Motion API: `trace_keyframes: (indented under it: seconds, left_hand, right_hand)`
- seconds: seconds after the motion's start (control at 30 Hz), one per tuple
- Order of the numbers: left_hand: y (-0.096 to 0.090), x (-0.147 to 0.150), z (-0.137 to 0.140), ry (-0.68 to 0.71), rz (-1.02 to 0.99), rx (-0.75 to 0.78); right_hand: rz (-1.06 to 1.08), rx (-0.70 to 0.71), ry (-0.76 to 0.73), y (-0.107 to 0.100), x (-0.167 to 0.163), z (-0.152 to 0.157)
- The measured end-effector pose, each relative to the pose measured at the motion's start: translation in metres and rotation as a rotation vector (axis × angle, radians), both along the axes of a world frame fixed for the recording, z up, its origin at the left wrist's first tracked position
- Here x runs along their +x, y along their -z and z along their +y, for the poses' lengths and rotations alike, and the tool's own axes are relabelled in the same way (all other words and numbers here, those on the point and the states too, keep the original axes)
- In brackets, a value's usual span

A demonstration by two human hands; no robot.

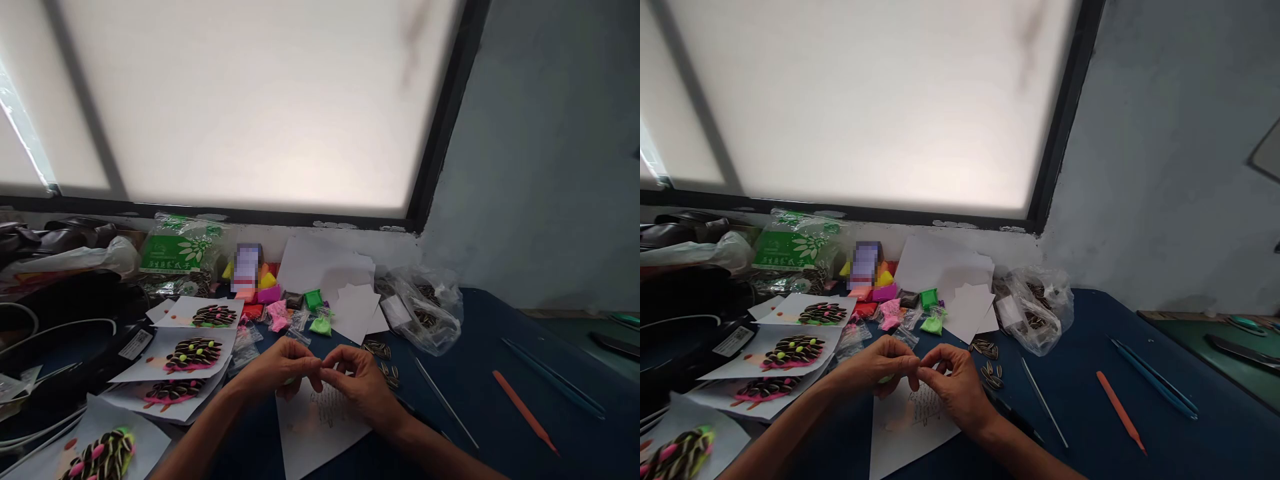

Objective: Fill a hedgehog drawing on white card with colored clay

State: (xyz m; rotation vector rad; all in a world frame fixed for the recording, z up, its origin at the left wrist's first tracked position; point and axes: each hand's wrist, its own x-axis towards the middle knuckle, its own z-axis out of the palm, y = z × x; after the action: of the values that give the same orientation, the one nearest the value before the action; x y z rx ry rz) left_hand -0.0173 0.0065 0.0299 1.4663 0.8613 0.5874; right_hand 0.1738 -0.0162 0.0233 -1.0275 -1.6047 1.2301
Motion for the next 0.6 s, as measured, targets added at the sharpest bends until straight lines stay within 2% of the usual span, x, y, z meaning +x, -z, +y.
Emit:
trace_keyframes:
  seconds: [0.13, 0.33, 0.6]
  left_hand:
    - [0.0, -0.0012, -0.0003, 0.041, -0.015, -0.042]
    - [0.002, -0.0012, -0.0001, -0.031, -0.092, -0.111]
    - [0.0007, 0.0009, -0.0016, -0.063, -0.125, -0.16]
  right_hand:
    - [-0.002, 0.07, 0.005, -0.001, -0.0011, -0.0029]
    - [-0.053, 0.164, -0.045, -0.0051, -0.0015, -0.0053]
    - [-0.166, 0.229, -0.015, -0.0079, -0.0018, -0.0064]
